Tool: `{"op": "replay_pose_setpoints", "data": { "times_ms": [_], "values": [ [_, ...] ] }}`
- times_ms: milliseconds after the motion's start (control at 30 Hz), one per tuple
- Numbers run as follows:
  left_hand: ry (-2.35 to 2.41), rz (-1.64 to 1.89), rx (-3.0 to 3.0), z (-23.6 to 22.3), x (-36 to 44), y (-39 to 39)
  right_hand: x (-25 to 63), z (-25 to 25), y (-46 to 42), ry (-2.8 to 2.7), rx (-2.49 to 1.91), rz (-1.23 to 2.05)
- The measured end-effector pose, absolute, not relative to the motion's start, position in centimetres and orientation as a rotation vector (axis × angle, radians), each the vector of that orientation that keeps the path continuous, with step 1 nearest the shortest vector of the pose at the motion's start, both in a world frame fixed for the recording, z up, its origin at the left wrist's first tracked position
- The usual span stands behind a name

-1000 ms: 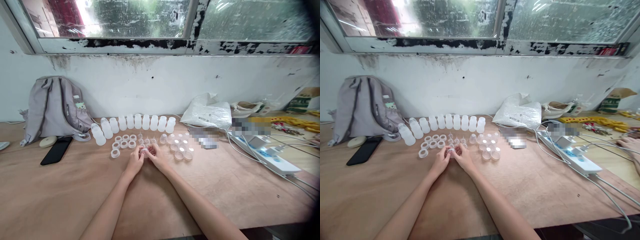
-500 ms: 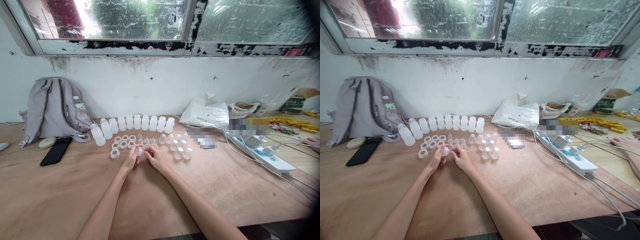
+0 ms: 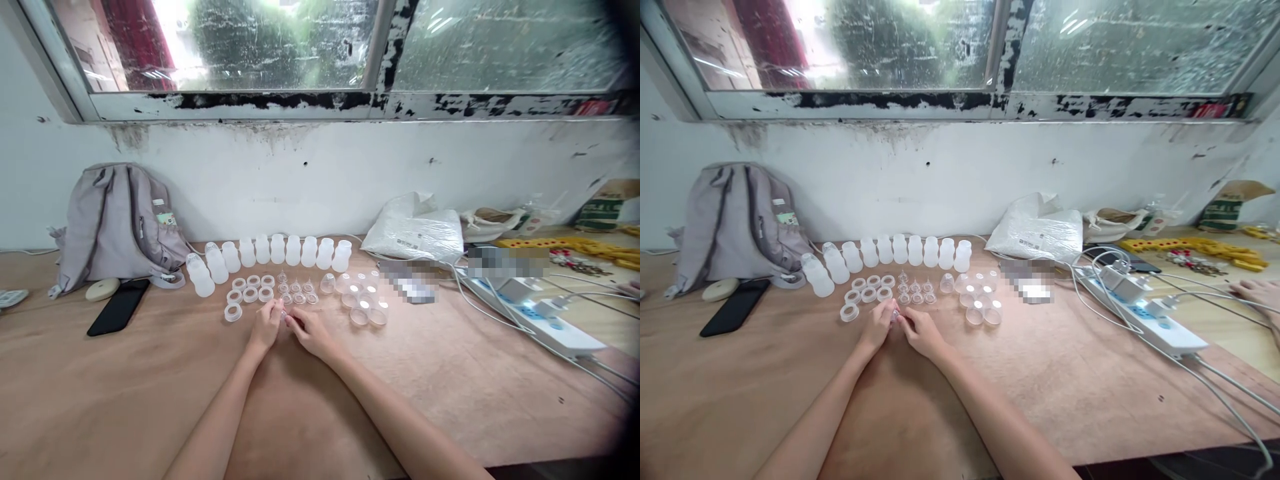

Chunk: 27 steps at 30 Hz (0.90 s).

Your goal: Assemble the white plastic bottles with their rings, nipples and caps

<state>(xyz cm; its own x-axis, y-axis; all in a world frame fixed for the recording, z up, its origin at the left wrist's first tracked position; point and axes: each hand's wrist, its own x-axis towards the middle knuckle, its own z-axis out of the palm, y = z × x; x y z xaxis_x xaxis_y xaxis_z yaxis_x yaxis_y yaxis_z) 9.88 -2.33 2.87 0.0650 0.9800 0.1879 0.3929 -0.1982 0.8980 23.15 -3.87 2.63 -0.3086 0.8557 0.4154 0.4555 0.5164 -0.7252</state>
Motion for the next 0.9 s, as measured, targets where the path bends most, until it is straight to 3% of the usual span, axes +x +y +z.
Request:
{"op": "replay_pose_setpoints", "data": {
  "times_ms": [433,700,900],
  "values": [
    [1.445,1.141,2.170,3.5,7.8,-3.1,21.6,2.6,-5.7,-1.891,-1.059,0.749],
    [1.469,1.283,1.901,4.0,8.0,-2.9,21.2,2.0,-4.6,-1.607,-1.052,0.902],
    [1.648,1.407,1.539,5.9,7.2,2.1,23.2,2.6,-3.1,-1.301,-1.106,1.007]
  ]
}}
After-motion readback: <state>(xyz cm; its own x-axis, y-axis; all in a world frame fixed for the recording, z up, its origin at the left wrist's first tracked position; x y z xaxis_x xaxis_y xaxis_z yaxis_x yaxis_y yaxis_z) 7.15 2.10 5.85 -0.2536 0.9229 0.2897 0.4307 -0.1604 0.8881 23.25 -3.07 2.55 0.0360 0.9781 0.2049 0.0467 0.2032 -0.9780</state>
